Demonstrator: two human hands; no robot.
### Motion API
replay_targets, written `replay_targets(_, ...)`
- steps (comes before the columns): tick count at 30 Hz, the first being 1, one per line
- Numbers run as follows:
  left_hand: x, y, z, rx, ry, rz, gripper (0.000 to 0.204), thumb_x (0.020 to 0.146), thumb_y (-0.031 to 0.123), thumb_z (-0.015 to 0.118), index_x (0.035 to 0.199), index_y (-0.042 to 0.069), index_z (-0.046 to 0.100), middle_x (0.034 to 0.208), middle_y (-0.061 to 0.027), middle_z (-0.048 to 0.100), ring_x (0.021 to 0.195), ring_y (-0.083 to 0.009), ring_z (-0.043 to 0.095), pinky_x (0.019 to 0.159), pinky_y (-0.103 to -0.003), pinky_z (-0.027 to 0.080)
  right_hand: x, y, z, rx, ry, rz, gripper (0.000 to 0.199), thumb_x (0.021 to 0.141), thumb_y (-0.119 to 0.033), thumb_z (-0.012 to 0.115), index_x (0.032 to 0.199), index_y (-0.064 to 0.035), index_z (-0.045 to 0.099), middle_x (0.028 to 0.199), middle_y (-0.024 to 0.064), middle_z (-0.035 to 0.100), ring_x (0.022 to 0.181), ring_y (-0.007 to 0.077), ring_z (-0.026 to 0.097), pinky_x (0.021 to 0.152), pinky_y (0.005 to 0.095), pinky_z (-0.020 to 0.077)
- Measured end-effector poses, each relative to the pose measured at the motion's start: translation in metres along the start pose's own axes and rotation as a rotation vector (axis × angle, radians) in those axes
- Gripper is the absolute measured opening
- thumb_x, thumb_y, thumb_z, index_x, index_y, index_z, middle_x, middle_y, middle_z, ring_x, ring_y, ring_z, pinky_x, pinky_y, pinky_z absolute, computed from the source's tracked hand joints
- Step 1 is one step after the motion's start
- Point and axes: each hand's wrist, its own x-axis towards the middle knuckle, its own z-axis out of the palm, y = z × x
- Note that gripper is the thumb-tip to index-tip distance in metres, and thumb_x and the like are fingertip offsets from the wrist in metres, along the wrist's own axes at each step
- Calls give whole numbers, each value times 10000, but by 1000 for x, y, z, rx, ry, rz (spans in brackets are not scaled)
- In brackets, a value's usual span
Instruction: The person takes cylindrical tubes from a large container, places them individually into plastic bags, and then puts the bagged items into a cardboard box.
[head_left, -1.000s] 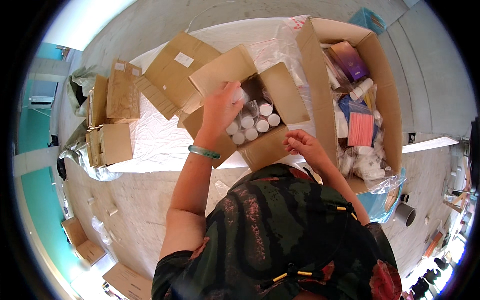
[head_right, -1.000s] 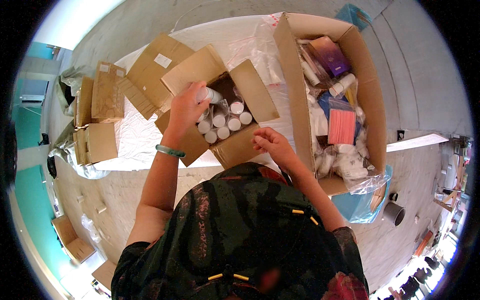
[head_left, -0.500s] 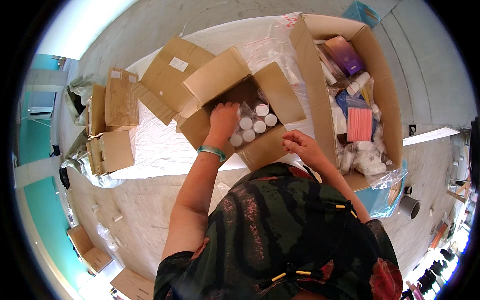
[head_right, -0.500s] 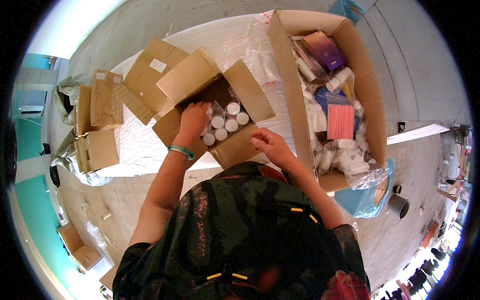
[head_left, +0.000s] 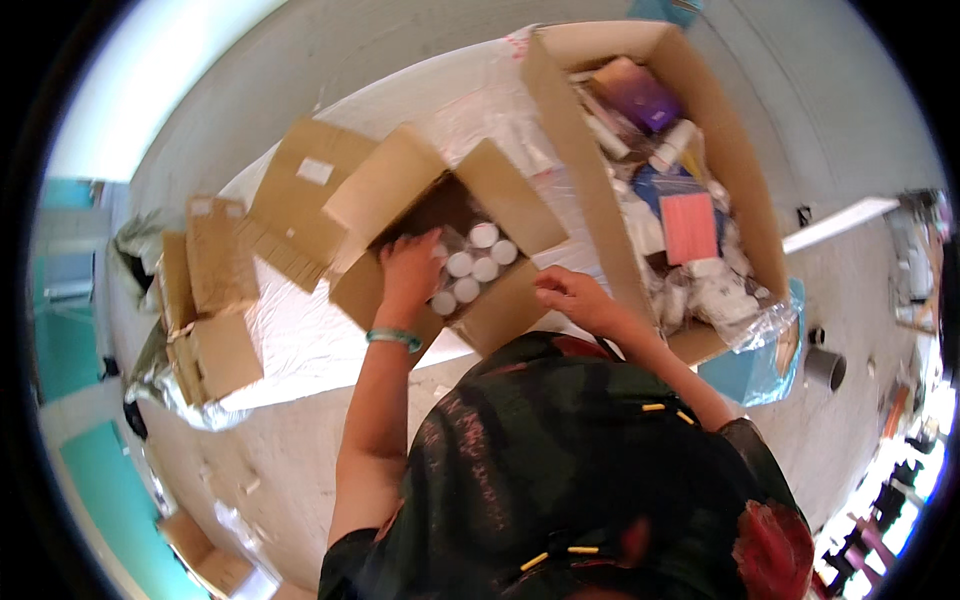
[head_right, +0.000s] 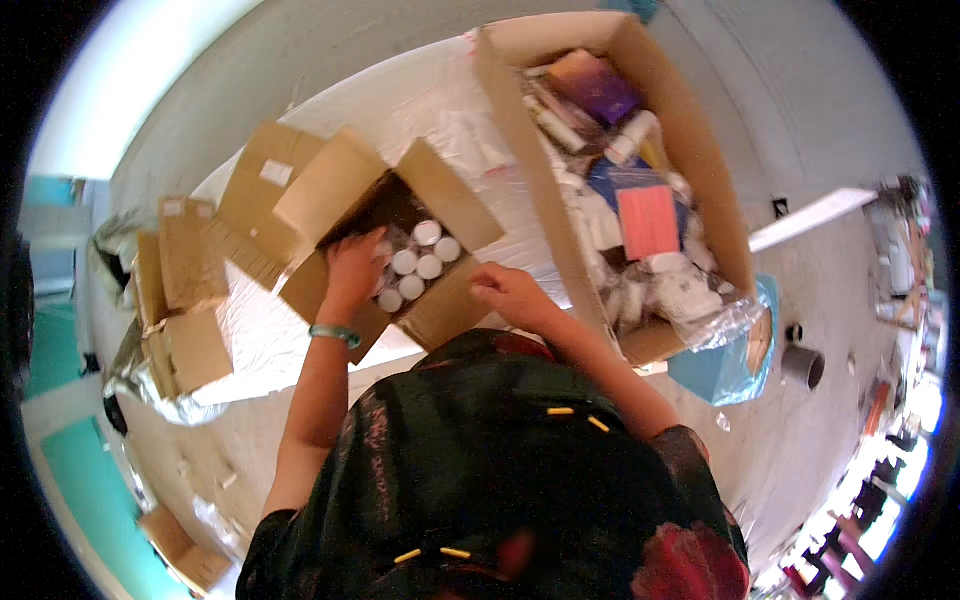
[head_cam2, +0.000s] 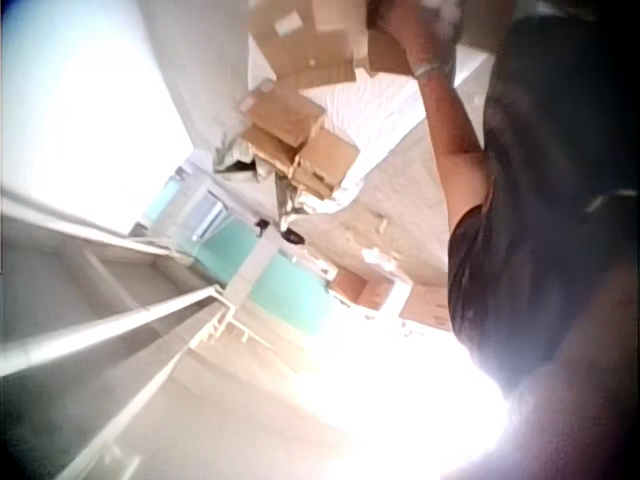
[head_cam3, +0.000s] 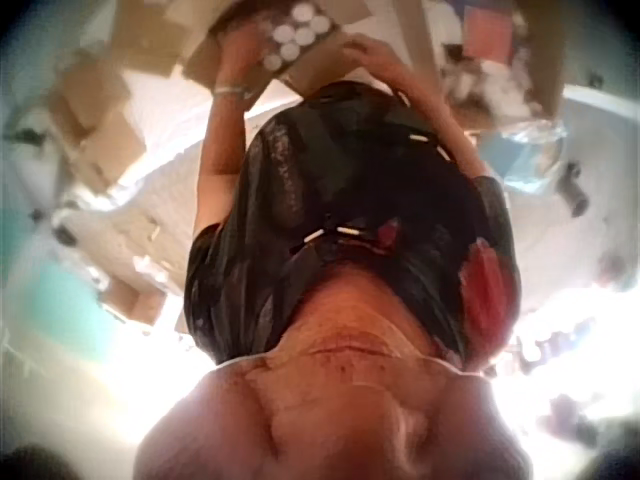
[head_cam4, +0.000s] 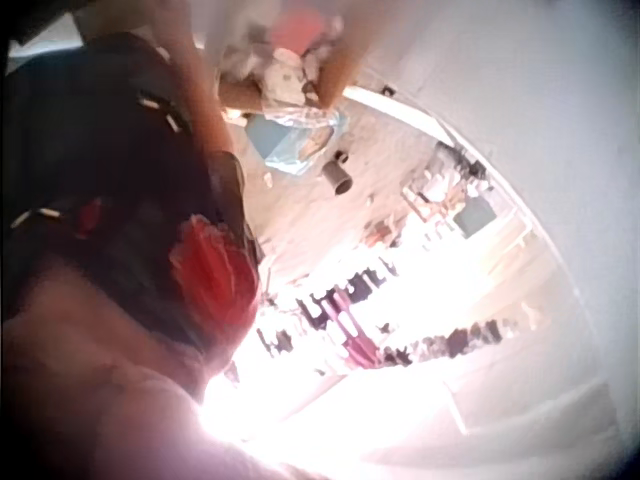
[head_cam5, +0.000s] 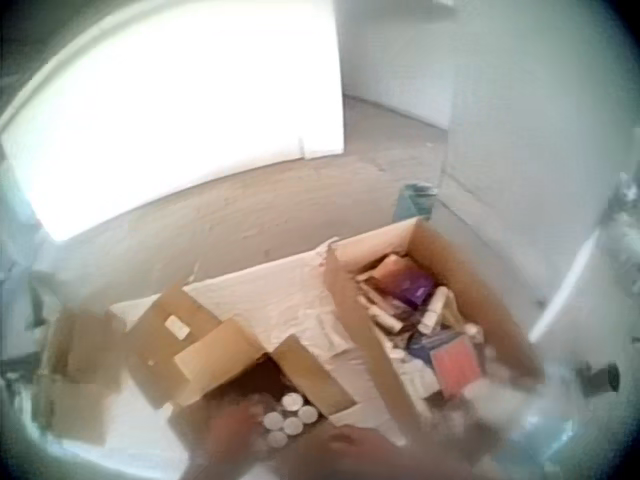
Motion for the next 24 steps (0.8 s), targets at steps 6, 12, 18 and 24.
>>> replay_targets(6, -2, 0, -11, -112, -14, -9, 489, 770, 234, 639, 1234, 144, 514, 1148, -109, 589, 1055, -312, 532, 946, -517, 337, -6, -10, -16, 32, 65, 0, 293, 867, -226, 575, 1074, -18, 570, 941, 125, 643, 875, 207, 615, 776, 332, 479)
replay_targets(12, -11, 2, -29, -367, 65, 30, 474, 784, 180, 638, 1221, 45, 514, 1171, -194, 558, 1061, -367, 527, 887, -446, 410, -12, -14, -79, 361, 293, 51, 261, 901, -199, 554, 1084, -13, 572, 904, 57, 629, 794, 128, 583, 750, 278, 479)
replay_targets(18, -17, 25, -44, -467, 90, -22, 435, 814, 139, 608, 1219, 14, 511, 1157, -223, 554, 1080, -370, 519, 911, -434, 407, -20, 73, -150, 327, 585, 214, 321, 881, -240, 584, 1098, -4, 574, 912, 84, 636, 812, 159, 600, 763, 289, 483)
replay_targets(24, -19, 34, -46, -481, 112, 17, 403, 821, 115, 598, 1204, 11, 524, 1127, -201, 568, 995, -338, 566, 841, -396, 448, -28, 139, -123, -374, 421, 465, 570, 760, -373, 679, 1168, -6, 527, 1050, 220, 608, 998, 347, 587, 842, 419, 468)
